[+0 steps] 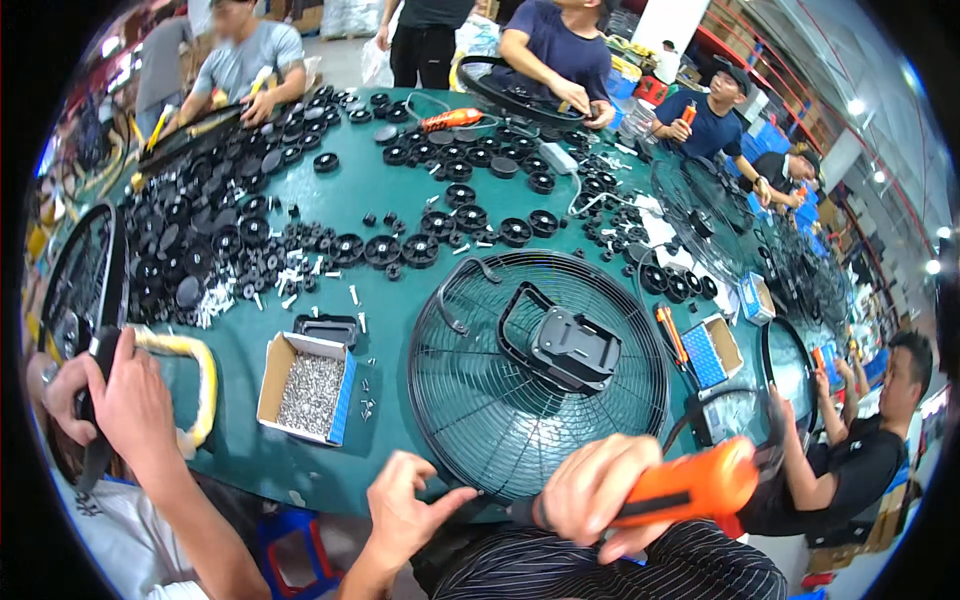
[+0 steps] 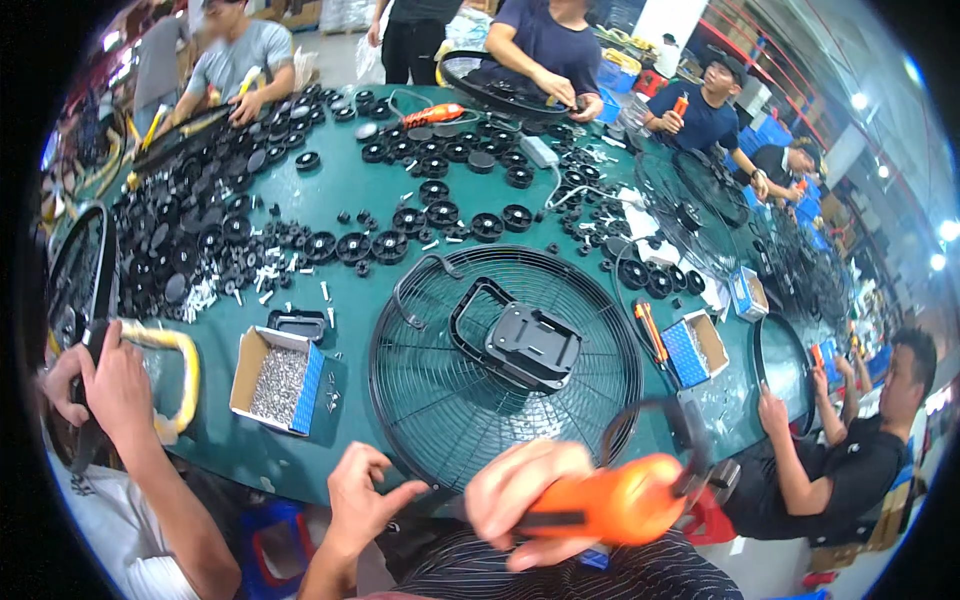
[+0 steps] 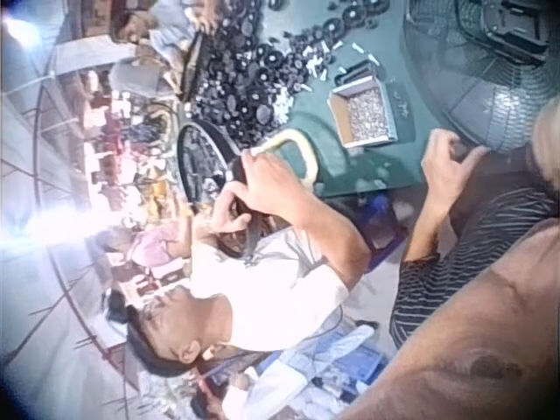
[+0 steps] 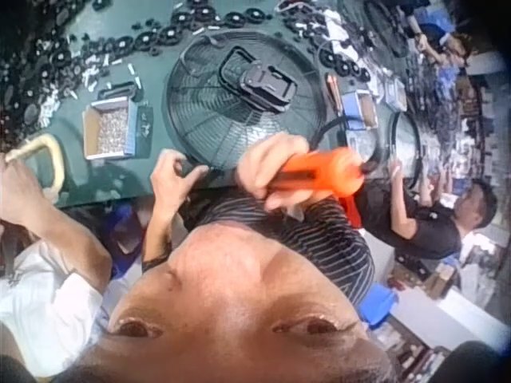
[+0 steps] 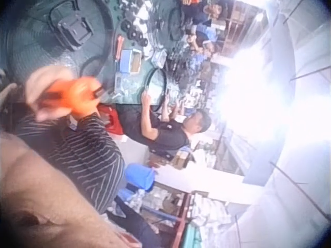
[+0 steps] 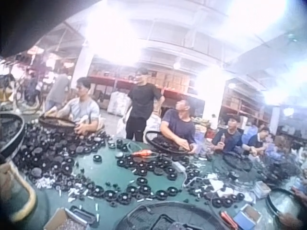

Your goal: The recorder uses an electric screwdriver to attach components to a large industrial fan grill as part of an assembly line process.

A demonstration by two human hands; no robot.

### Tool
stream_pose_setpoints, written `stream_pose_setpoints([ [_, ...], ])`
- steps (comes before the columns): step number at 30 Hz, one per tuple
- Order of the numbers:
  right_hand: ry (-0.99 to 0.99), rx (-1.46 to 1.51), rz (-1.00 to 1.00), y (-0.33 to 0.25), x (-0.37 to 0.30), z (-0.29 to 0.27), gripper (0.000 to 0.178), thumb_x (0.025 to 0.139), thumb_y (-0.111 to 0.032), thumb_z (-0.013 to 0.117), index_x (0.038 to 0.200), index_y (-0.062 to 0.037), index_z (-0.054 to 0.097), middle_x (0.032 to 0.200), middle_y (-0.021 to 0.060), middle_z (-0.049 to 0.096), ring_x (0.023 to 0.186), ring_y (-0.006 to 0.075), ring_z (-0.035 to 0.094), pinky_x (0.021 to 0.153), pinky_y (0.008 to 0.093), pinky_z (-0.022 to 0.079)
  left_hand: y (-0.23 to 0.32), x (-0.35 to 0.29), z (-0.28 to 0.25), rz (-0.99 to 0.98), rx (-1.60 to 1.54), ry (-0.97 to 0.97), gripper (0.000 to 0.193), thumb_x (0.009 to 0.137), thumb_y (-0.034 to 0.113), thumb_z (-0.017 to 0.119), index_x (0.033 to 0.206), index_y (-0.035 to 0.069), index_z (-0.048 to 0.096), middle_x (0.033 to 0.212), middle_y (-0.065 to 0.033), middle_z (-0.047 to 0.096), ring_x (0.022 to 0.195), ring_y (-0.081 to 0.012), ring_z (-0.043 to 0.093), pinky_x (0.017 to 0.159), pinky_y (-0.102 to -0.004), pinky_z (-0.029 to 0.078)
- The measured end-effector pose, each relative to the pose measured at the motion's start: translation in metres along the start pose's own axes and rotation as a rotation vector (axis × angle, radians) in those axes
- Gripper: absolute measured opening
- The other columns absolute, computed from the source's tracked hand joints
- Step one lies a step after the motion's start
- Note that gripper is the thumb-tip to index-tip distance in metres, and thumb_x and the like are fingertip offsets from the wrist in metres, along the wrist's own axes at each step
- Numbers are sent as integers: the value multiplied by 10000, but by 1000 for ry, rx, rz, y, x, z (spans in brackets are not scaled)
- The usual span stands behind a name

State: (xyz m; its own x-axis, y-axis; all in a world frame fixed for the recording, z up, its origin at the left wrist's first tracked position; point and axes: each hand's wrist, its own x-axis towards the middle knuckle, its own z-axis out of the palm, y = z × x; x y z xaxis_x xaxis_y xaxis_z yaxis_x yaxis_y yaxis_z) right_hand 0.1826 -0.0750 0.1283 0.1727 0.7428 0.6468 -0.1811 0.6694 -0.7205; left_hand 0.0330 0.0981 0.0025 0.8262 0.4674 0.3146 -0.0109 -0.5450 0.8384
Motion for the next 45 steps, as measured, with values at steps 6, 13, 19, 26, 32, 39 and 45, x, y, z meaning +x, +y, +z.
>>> stream_pose_setpoints([
  [6,678,-89,-14,-51,-80,-15,352,797,-18,691,1118,27,555,1046,264,616,651,227,637,591,339,543,-53,37,-5,-179,-142,18,775,836,277,790,1433,-20,395,1480,-218,392,1345,-318,430,1040,-424,425],
  [13,1372,-589,504,-81,-183,-10,338,772,0,715,1069,84,578,1244,253,616,690,228,704,543,287,534,-56,104,25,-348,-210,-137,925,845,369,765,1479,-103,285,1563,-275,276,1454,-348,303,1185,-396,259],
  [19,1264,-345,573,-56,-211,17,471,783,48,723,1197,86,502,1101,183,623,727,277,721,570,326,570,-63,106,40,-290,-509,-24,854,858,205,732,1494,-112,259,1570,-272,277,1471,-296,276,1195,-369,229],
  [26,1194,-341,516,-87,-181,-79,294,794,-95,745,1015,15,587,825,96,634,545,200,617,511,332,519,-33,44,77,-243,-349,206,854,903,216,710,1510,-109,205,1585,-262,233,1488,-312,211,1212,-382,167],
  [32,1227,-251,566,-109,-176,-165,269,838,-133,746,1040,-17,613,930,71,661,673,234,687,534,324,523,30,-39,90,-297,-478,183,942,875,104,711,1535,-87,66,1625,-240,38,1519,-308,54,1221,-404,76],
  [39,1215,-619,240,-122,-172,-110,294,844,-66,711,1102,9,592,1000,114,685,654,203,669,562,280,518,13,58,-41,89,290,402,410,857,-20,619,1262,-10,558,1074,-104,621,818,-168,621,689,-312,514],
  [45,1217,-987,-103,-102,-190,-65,321,856,18,662,1135,-13,505,830,67,552,615,120,552,581,244,462,-30,113,-119,-337,1028,-188,206,756,154,743,948,81,729,899,-145,726,886,-318,704,809,-430,547],
])
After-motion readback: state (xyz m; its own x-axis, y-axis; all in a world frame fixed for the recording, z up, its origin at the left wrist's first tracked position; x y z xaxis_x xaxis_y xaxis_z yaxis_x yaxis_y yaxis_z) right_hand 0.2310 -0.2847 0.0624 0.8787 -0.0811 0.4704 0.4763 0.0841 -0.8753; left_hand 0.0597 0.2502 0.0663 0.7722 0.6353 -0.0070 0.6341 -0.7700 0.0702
